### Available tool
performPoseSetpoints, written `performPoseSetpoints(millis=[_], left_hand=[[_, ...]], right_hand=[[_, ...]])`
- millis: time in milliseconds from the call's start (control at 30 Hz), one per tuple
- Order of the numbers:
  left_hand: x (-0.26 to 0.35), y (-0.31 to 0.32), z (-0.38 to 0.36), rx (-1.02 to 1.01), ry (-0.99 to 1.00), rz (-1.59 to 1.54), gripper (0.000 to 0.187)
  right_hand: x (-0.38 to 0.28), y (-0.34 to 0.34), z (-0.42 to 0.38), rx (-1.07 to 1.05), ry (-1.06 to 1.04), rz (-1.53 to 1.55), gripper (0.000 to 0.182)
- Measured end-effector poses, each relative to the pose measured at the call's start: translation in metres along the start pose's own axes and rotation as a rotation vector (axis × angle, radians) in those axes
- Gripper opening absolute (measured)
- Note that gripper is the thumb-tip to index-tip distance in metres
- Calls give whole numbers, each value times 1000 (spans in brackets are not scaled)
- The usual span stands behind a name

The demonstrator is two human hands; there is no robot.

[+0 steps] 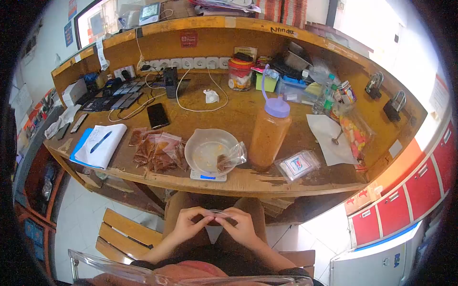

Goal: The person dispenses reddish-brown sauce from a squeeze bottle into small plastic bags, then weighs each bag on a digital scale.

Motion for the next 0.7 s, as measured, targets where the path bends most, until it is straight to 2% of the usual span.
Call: performPoseSetpoints(millis=[67, 167, 267, 367, 433, 467, 533, 567, 633, 700], left_hand=[[0, -2, -3, 23, 3, 10, 9], [-5, -4, -6, 25, -67, -28, 8], [-7, -3, -6, 2, -92, -73, 8], [3, -5, -8, 30, -11, -78, 10], [-1, -5, -11, 25, -222, -215, 11], [-5, -5, -12, 19, -219, -214, 11], [-2, -7, -12, -12, -62, -134, 10], [-2, -9, -9, -7, -49, -133, 10], [19, -7, -8, -71, 189, -21, 9], [24, -7, -6, -88, 222, 5, 8]], right_hand=[[2, 4, -2, -18, 3, -22, 15], [0, 5, -3, 20, 4, 71, 14], [-1, 3, -4, 60, 95, 246, 16], [1, 6, -8, 41, 114, 348, 21], [4, 11, -10, -48, 155, 331, 24], [3, 10, -11, -42, 152, 330, 24], [2, 11, -11, -87, 160, 188, 24], [2, 10, -9, -89, 149, 181, 24], [-4, 10, -10, -64, 36, 179, 18], [-3, 11, -9, -55, 22, 159, 16]])
Point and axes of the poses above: each hand's wrist, its own z-axis towards the middle knuckle, its own y-axis out of the palm, x = y × z, the point moved 7 cm from there along z, towards the middle knuckle, and after that the axes turned 10 degrees about -z, right-handed, at the moved point
